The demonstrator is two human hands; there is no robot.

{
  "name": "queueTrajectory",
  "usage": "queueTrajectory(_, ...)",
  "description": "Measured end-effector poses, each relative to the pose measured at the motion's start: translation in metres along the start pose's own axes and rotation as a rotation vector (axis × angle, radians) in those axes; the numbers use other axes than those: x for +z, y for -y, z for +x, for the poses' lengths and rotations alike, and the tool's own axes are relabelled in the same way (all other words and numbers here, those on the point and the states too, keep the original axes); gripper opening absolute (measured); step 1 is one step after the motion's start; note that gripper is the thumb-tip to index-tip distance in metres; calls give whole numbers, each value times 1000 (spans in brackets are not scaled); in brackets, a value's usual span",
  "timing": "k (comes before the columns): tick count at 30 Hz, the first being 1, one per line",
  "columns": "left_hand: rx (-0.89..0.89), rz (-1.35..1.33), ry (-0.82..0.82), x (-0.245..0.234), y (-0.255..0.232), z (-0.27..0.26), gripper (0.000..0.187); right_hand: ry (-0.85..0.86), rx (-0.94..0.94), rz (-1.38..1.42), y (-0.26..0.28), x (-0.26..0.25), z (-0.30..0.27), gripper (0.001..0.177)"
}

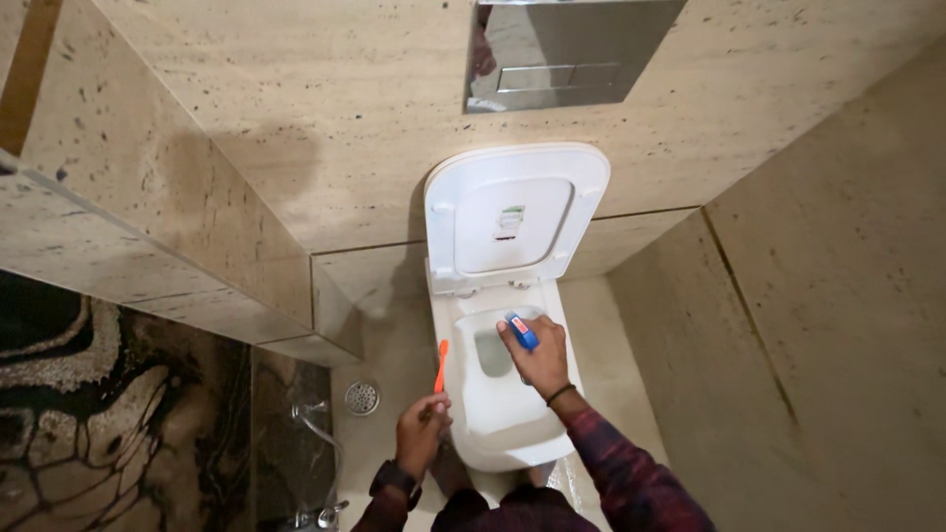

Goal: The person rinses a wall-mounted toilet with a handheld bidet sprayer, then applies a blue liquid cleaner to the seat and lid. They scrub the underside and edges of the toilet lid with an orange toothbrush, focusing on the hinge area and rim.

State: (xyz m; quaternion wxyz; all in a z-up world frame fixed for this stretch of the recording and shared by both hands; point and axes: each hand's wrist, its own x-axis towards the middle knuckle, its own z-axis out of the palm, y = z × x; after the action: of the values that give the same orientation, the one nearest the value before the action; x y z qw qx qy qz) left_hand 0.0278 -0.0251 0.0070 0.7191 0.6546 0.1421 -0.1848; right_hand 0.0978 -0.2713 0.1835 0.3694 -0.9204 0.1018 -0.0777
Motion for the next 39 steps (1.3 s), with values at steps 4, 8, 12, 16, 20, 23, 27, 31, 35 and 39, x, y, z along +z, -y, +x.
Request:
queueTrajectory(4, -16, 26, -17, 10, 5, -4, 29, -28, 34, 125, -3, -3, -2, 39)
queueTrajectory(8, 68, 47, -11, 17, 4, 8, 30, -66, -67, 301, -15, -2, 9, 35)
queueTrajectory(12, 74, 71, 22, 28, 6, 9, 30, 93, 76, 530, -35, -9, 9, 34)
queueTrajectory(16, 139, 53, 70, 64, -7, 16, 32, 110, 115, 685, -46, -17, 15, 29)
queueTrajectory(20, 155, 81, -2, 124, -38, 14, 41, 172, 240, 823, -49, -27, 21, 28)
queueTrajectory(23, 579, 91, 114, 156, -75, -5, 61, 177, 212, 865, -50, -34, 19, 31)
queueTrajectory(27, 683, 332, -7, 181, -133, -26, 61, 221, 352, 1060, -51, -48, 31, 32)
queueTrajectory(31, 663, 441, 9, 195, -172, -35, 51, 320, 206, 1149, -52, -73, 43, 39)
queueTrajectory(35, 641, 359, 177, 196, -183, -32, 45, 461, 76, 1115, -50, -99, 53, 45)
queueTrajectory(39, 446, 310, 342, 191, -182, -21, 31, 639, 5, 1155, -43, -118, 61, 53)
